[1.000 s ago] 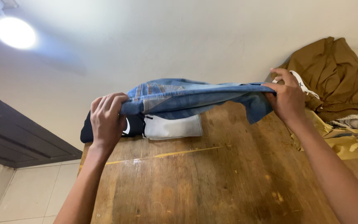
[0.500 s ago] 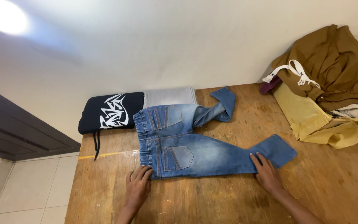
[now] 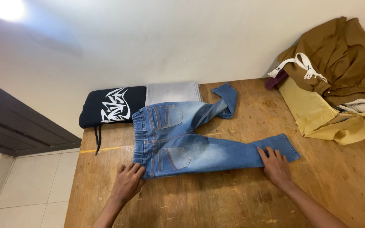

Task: The person folds three garments on a wooden table: a light gray pair of trousers, a pair of blue jeans, and a pair of brown trousers. Each item is smoothed, folded in half lengthwise, then folded into a compact rectangle and placed in a neat stack.

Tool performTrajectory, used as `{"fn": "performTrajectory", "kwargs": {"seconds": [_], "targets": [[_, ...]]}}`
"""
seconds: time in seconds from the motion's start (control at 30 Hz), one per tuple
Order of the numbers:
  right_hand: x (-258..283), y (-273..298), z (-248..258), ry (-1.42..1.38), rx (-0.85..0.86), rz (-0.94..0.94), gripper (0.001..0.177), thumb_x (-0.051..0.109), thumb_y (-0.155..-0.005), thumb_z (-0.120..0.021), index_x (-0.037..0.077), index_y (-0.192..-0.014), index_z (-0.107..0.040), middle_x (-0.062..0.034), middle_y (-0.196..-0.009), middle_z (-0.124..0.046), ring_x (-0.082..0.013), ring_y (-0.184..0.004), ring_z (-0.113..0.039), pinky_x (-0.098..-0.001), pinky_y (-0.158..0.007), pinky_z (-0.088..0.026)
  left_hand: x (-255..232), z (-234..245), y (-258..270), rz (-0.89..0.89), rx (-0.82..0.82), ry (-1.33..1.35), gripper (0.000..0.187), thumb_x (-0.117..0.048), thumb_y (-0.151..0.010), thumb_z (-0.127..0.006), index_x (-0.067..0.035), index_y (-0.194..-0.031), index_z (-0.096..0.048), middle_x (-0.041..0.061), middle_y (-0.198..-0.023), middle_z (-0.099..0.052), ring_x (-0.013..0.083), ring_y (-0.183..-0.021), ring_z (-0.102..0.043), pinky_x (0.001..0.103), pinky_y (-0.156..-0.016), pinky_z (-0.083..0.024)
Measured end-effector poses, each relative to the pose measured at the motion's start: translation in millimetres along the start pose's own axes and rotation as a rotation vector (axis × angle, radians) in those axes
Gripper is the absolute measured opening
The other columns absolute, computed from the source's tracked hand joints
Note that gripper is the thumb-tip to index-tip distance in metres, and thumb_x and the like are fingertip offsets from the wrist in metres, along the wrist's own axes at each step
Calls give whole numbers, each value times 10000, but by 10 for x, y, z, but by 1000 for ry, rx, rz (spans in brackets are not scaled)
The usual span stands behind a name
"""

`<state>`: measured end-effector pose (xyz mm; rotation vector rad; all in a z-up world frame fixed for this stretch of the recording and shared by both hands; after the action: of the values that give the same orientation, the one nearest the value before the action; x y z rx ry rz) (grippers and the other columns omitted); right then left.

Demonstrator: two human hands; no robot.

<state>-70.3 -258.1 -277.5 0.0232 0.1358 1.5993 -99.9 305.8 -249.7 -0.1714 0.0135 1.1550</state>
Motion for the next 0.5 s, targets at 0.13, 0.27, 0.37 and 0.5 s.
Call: {"fn": "performTrajectory", "kwargs": {"seconds": [0.13, 0.27, 0.37, 0.5], "targets": [[44, 190, -172, -6, 232, -145, 968, 237, -794, -746, 285, -1594, -203, -110, -1667, -208, -335, -1503, -273, -616, -1163, -282, -28, -169, 186, 108, 236, 84, 269, -207, -821, -712, -137, -1079, -680, 14, -1071, -662, 198, -1128, -577, 413, -970, -400], [67, 102, -262, 32, 238, -37, 1040, 346, -811, -719, 276, -1637, -91, -135, -1719, 24, -404, -1575, -16, -710, -1180, -63, -218, -368, -32, 175, 9, 188, 277, -196, -897, -637, -132, -1163, -678, 28, -1138, -660, 209, -1161, -582, 418, -1043, -401], [369, -127, -356, -211, 159, 22, 888, 540, -892, -568, 355, -1616, -88, -73, -1727, 84, -402, -1559, 31, -723, -1168, -13, -488, -516, -321, 203, -117, 188, 487, -357, -897, -644, -155, -1337, -602, 77, -1492, -522, 283, -1452, -402, 490, -1180, -279], [600, -256, -622, -255, 299, -86, 756, 735, -963, -338, 470, -1628, -93, 25, -1749, 99, -427, -1578, 92, -758, -1171, 30, -649, -692, -438, 410, 178, 155, 836, -676, -846, -608, -337, -1572, -366, 41, -1699, -200, 293, -1544, -82, 592, -1215, -23]]}}
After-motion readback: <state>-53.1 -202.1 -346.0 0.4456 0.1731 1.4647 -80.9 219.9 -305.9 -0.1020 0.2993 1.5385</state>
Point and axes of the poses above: each hand's wrist, its own y-axis away from the middle knuckle, its own z-axis out of the back of the hand, x = y × z, the point moved 1 cm from there along -y, towards the middle knuckle
